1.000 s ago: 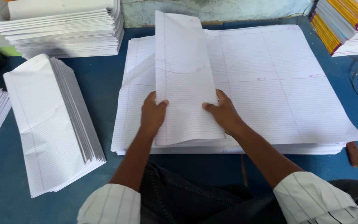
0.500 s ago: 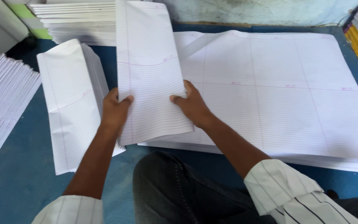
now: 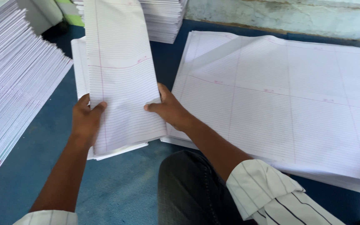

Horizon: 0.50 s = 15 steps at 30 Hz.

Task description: The person folds large lined paper sheets in half, presses the crease with a wooden block, and stacks the folded sheets. The person repeats this process for multiple sheets, aligning edges and smoothing folds.

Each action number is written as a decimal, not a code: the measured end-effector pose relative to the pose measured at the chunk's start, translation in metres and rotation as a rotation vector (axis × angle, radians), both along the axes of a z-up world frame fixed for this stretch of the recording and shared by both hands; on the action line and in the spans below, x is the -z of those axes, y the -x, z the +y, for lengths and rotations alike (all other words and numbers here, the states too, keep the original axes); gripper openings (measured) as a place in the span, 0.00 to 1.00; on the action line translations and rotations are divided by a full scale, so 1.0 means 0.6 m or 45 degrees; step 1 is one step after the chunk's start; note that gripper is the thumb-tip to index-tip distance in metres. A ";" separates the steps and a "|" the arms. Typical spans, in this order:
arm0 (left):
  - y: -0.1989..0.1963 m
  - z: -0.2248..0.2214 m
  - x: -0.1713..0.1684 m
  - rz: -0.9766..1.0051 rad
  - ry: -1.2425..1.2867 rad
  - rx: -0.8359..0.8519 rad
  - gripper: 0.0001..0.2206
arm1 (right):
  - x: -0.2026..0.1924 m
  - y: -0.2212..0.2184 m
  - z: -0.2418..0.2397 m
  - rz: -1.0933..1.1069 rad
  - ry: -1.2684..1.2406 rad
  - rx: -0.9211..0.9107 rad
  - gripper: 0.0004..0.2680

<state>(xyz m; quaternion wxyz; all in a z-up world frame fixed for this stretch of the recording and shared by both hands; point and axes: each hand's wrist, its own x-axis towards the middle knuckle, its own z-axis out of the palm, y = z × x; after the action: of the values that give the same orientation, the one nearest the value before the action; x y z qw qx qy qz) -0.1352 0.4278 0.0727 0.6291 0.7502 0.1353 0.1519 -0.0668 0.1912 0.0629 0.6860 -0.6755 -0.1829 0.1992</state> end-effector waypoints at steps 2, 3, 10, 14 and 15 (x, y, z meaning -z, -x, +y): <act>0.010 0.027 0.006 -0.003 0.037 -0.043 0.18 | -0.001 0.006 0.029 0.012 0.003 -0.028 0.30; 0.015 0.038 0.009 -0.004 0.055 -0.063 0.17 | -0.001 0.009 0.042 0.019 0.004 -0.041 0.30; 0.046 0.099 0.024 0.278 -0.166 -0.236 0.16 | 0.032 0.027 0.116 0.091 0.040 -0.102 0.34; 0.047 0.125 0.058 0.323 -0.204 -0.241 0.16 | 0.073 0.029 0.146 0.136 0.116 -0.069 0.36; 0.046 0.131 0.070 0.353 -0.227 -0.241 0.16 | 0.085 0.030 0.149 0.142 0.138 -0.059 0.37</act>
<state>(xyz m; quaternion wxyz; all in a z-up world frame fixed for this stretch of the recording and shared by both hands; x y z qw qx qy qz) -0.1629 0.5062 0.0309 0.5183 0.8007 0.2766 0.1168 -0.0850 0.2809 0.0119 0.6529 -0.6949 -0.1490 0.2620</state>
